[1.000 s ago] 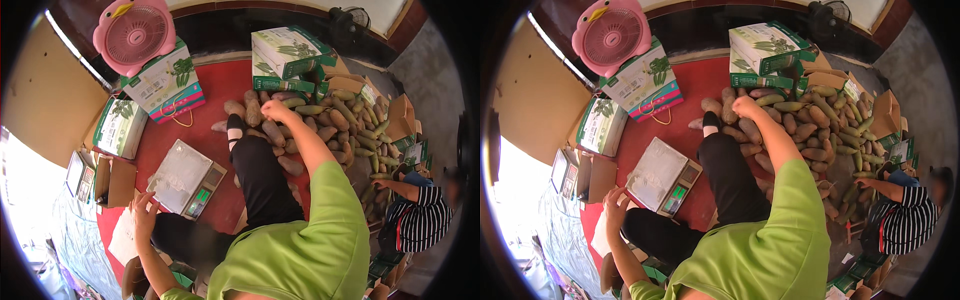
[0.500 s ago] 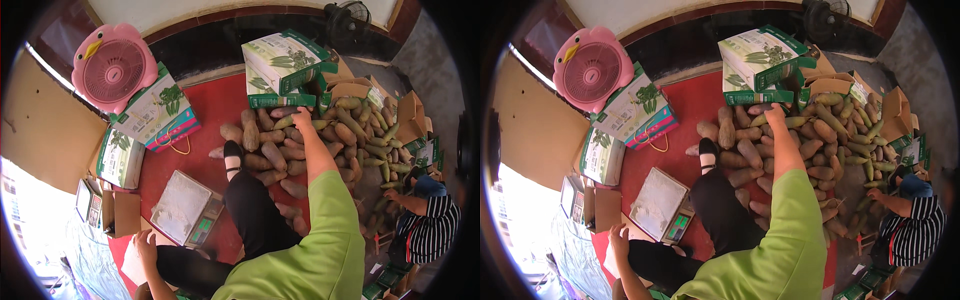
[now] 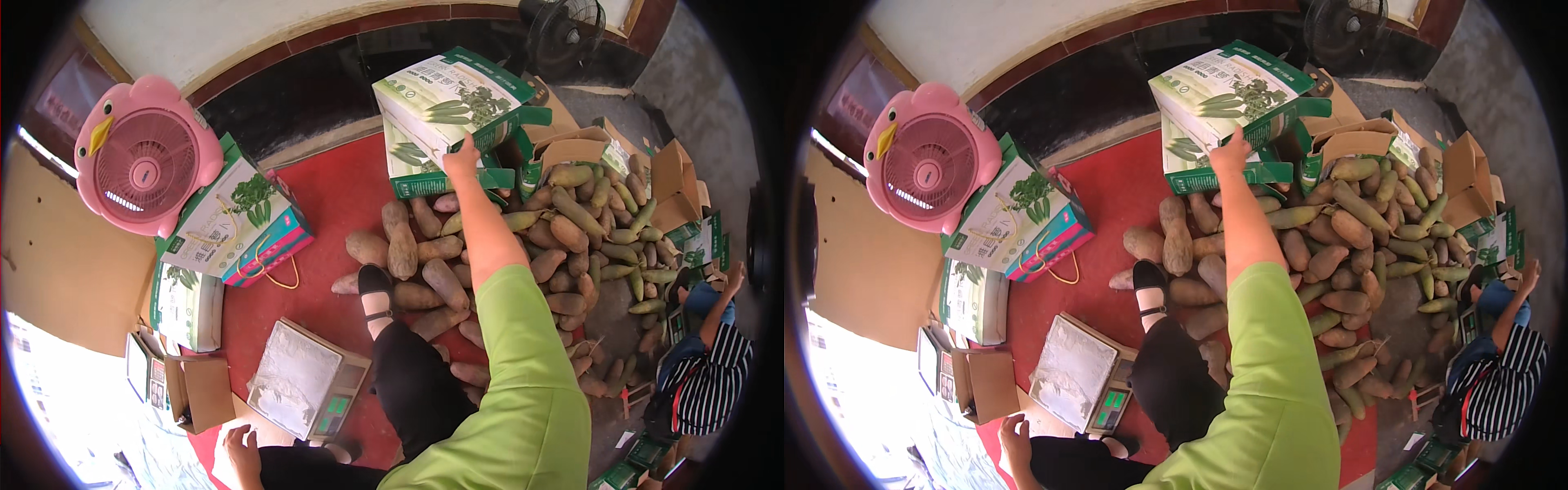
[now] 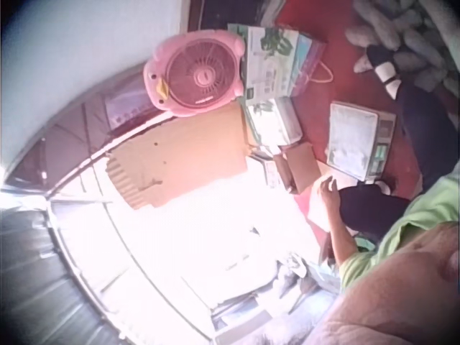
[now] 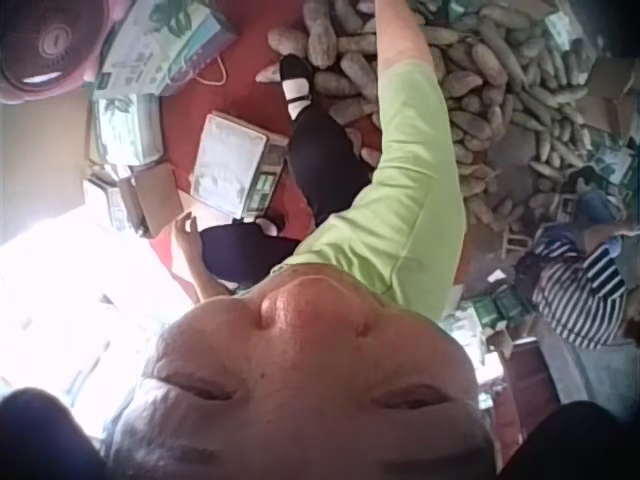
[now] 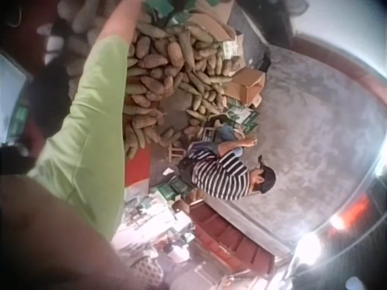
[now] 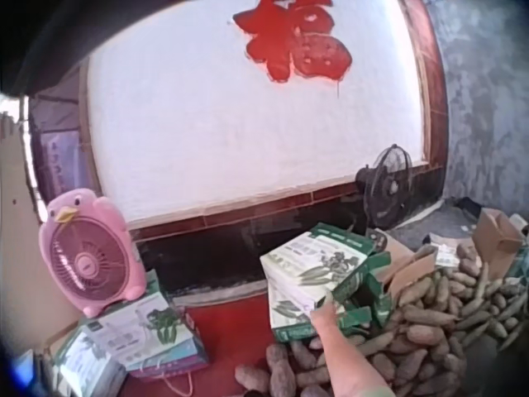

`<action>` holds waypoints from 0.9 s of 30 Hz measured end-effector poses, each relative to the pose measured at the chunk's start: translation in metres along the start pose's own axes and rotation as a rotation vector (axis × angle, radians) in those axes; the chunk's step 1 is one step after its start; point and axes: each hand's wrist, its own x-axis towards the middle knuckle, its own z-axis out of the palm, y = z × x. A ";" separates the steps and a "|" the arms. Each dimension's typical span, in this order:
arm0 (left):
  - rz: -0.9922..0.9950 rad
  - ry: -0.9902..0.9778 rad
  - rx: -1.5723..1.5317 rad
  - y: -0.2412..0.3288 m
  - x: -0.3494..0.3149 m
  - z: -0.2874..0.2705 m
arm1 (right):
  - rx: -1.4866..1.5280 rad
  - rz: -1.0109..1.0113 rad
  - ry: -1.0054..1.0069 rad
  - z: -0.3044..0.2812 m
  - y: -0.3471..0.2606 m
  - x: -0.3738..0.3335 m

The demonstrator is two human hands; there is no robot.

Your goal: Sorting and packing green radishes into boxes after weighing them on a scale.

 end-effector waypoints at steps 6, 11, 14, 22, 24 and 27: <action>-0.024 -0.008 -0.046 0.012 0.000 -0.003 | -0.111 -0.127 -0.151 0.056 -0.023 -0.021; -0.025 -0.015 -0.052 0.011 0.006 0.001 | 0.079 -0.535 -0.573 0.098 -0.048 -0.057; 0.001 -0.023 -0.064 0.013 0.006 0.001 | 0.009 -0.516 -0.657 0.091 -0.044 -0.069; 0.046 -0.014 -0.040 0.008 0.010 0.008 | -0.047 -0.399 0.027 -0.015 0.011 0.003; 0.059 -0.011 -0.035 0.003 0.010 0.009 | -0.116 -0.417 0.191 -0.045 0.017 0.023; 0.062 0.000 -0.011 -0.002 0.009 0.010 | -0.178 -0.288 0.282 -0.087 0.023 0.050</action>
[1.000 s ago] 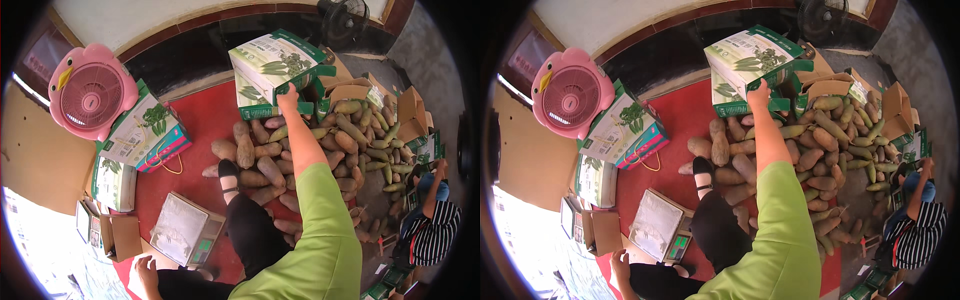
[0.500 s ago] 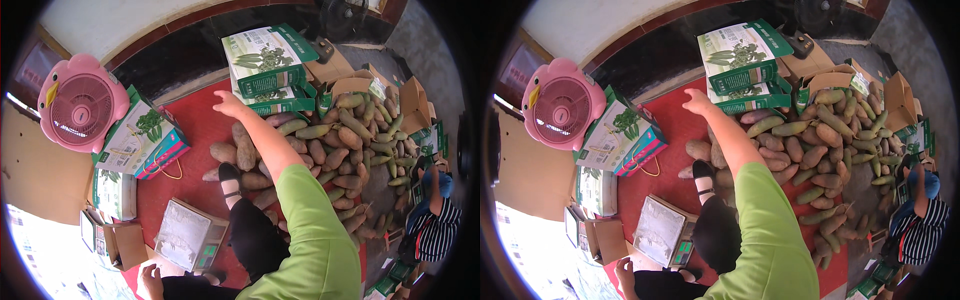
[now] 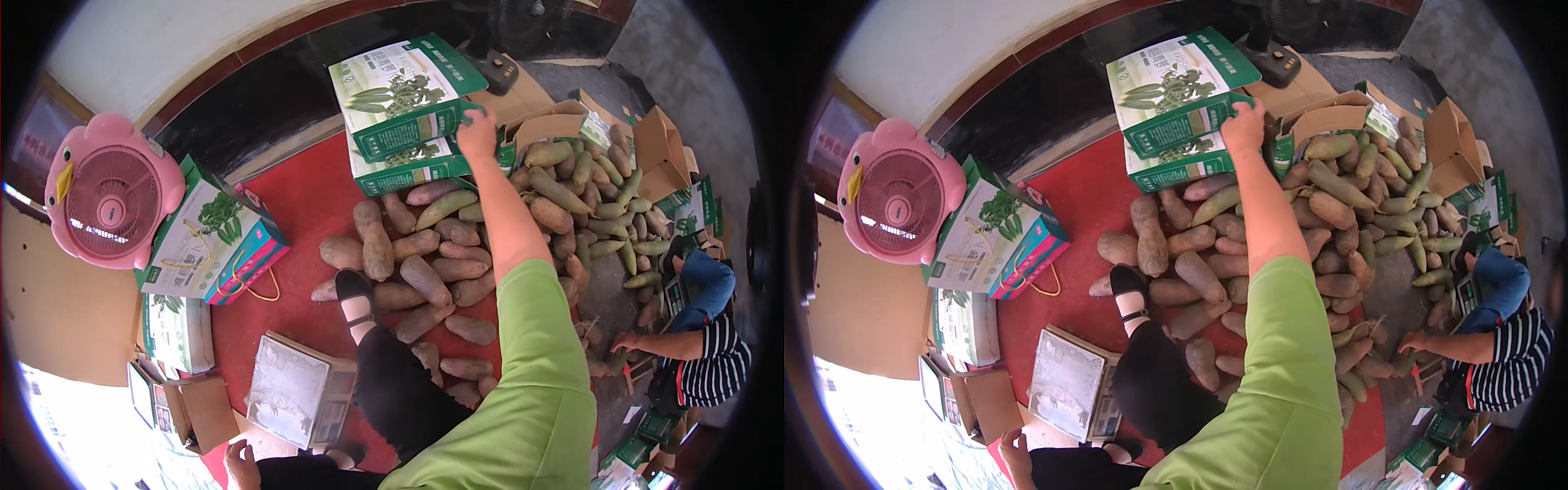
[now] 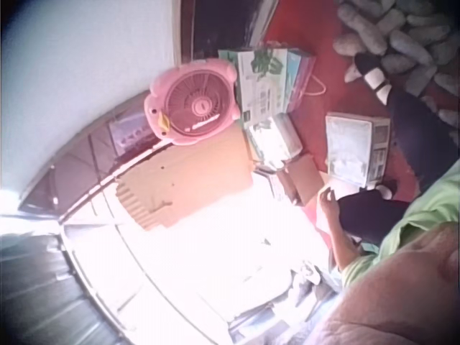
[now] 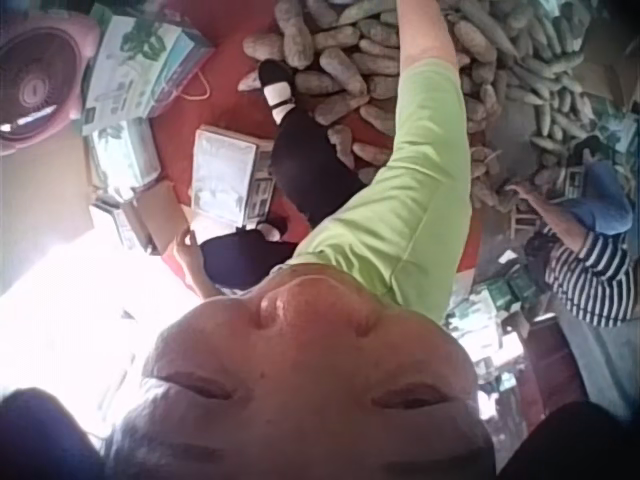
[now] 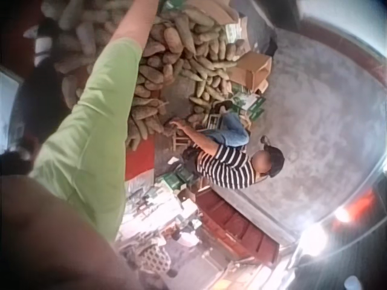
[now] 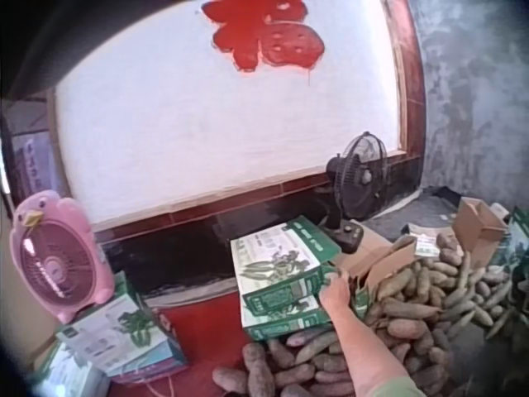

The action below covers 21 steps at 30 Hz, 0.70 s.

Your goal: Sorting and packing green radishes into boxes after weighing them on a scale.

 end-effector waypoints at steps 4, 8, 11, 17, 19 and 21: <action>-0.023 -0.003 0.047 -0.011 -0.004 -0.002 | -0.050 0.091 -0.171 -0.012 0.027 0.021; -0.016 -0.009 0.033 -0.013 -0.002 0.000 | 0.045 0.076 -0.249 0.003 0.063 0.035; 0.006 0.007 0.044 -0.018 -0.003 0.003 | 0.082 0.056 -0.233 0.017 0.073 0.030; 0.023 0.033 0.080 -0.014 -0.010 0.001 | 0.205 -0.030 -0.226 0.011 0.043 -0.028; 0.043 0.040 0.075 -0.013 -0.008 0.002 | 0.311 -0.071 -0.236 0.002 0.050 -0.041; 0.033 0.052 0.091 -0.020 -0.014 -0.002 | 0.436 -0.024 -0.344 -0.021 0.020 -0.076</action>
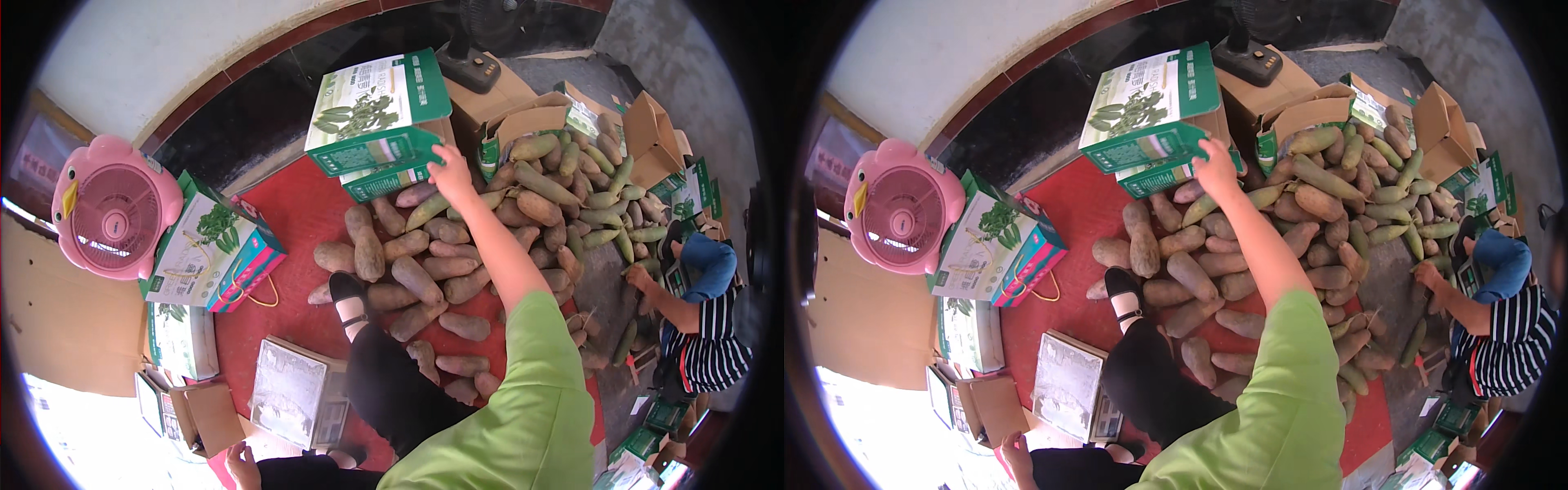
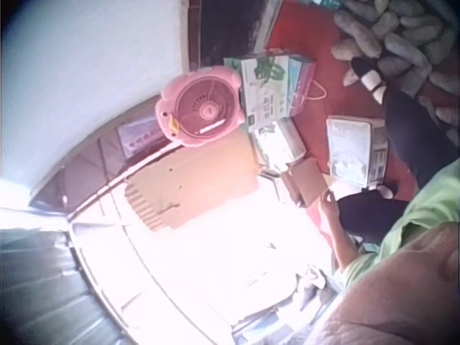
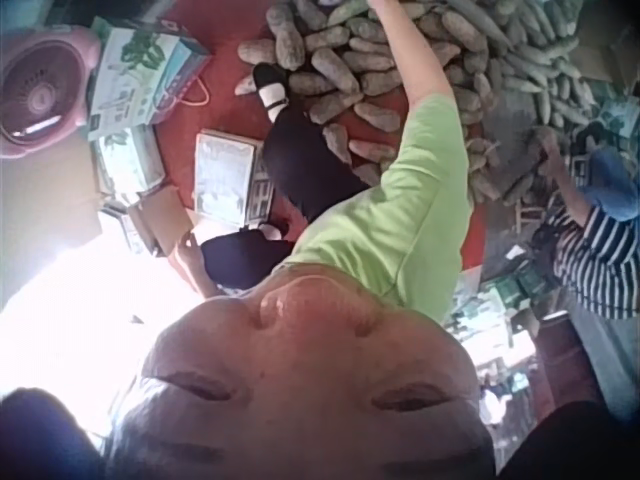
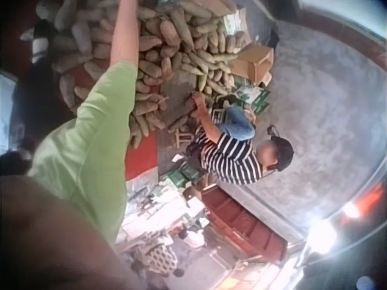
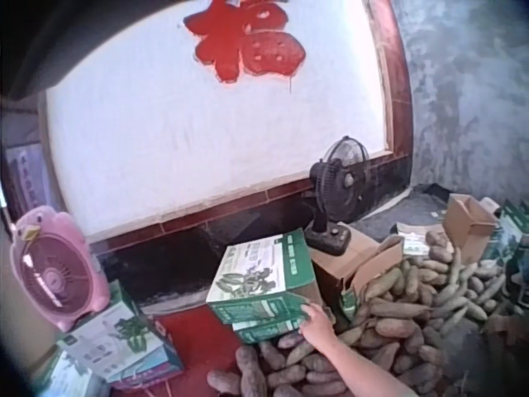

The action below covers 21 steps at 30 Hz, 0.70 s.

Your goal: Sorting and packing green radishes into boxes after weighing them on a scale.

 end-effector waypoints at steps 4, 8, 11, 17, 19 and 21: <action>-0.007 0.002 -0.025 0.000 0.000 0.000 | 0.221 0.051 -0.174 -0.015 -0.036 -0.074; -0.025 0.027 -0.046 -0.005 -0.005 -0.001 | 0.283 0.075 -0.189 -0.019 -0.033 -0.119; -0.029 0.040 -0.042 -0.002 -0.008 -0.005 | 0.335 0.157 -0.251 -0.026 -0.029 -0.127; -0.035 0.068 -0.054 -0.010 -0.018 -0.008 | 0.529 0.398 0.183 -0.046 -0.019 -0.070; -0.053 0.068 -0.056 -0.009 -0.022 -0.013 | 0.618 0.621 0.190 -0.049 -0.027 -0.043; -0.068 0.070 -0.059 -0.009 -0.025 -0.014 | 0.674 0.688 0.169 -0.045 -0.027 -0.020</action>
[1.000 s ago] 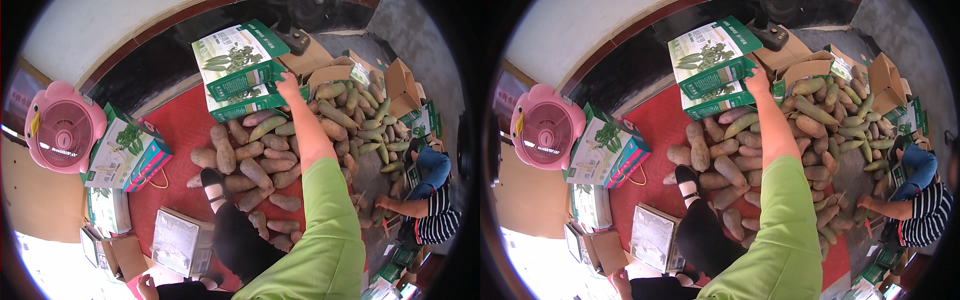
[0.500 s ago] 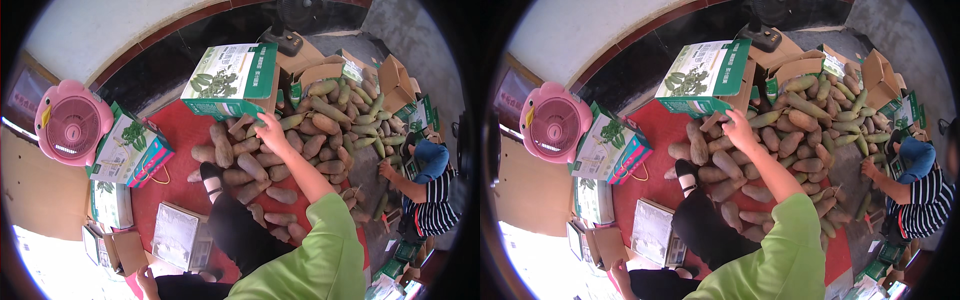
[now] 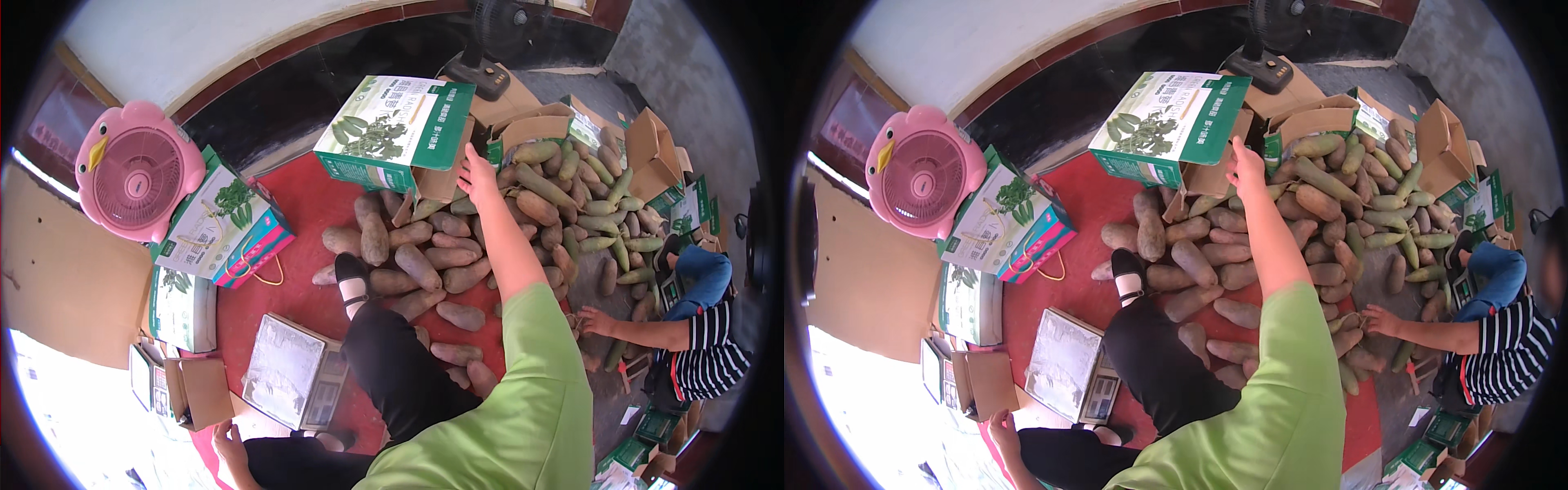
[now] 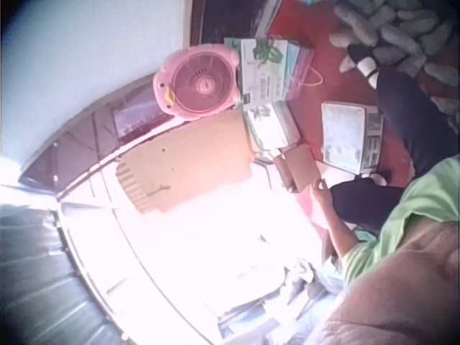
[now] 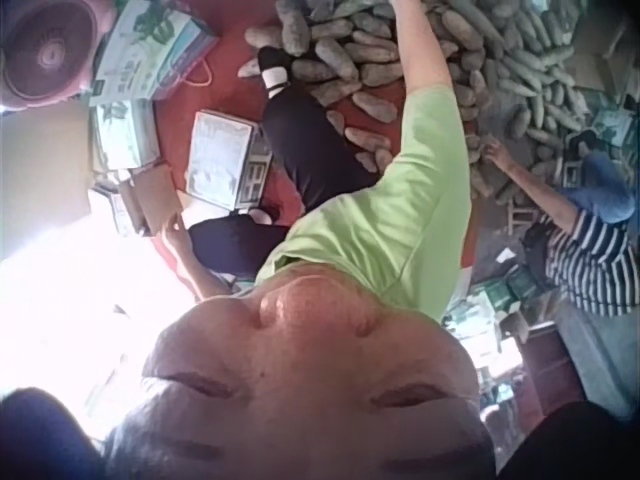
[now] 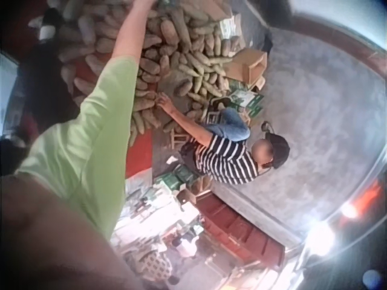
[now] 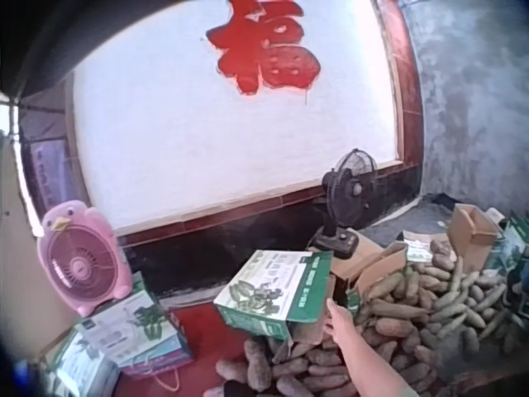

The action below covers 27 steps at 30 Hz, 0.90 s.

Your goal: Sorting and packing green radishes into boxes after weighing them on a scale.

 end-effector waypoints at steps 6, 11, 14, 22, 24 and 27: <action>-0.015 0.034 0.008 -0.001 -0.009 -0.006 | 0.048 0.047 -0.174 0.036 0.005 0.026; -0.044 0.024 0.027 -0.011 -0.019 -0.012 | 0.008 0.090 -0.238 0.056 0.013 0.003; -0.044 0.033 0.019 -0.010 -0.023 -0.016 | 0.042 0.131 -0.290 0.058 0.018 -0.021; -0.027 0.064 -0.021 -0.017 -0.032 -0.018 | -0.160 0.058 -0.330 0.057 0.002 -0.069; -0.030 0.069 -0.026 -0.016 -0.034 -0.020 | -0.199 0.029 -0.316 0.054 -0.013 -0.077; -0.010 0.089 -0.038 -0.017 -0.038 -0.023 | -0.272 -0.038 -0.287 0.052 -0.041 -0.086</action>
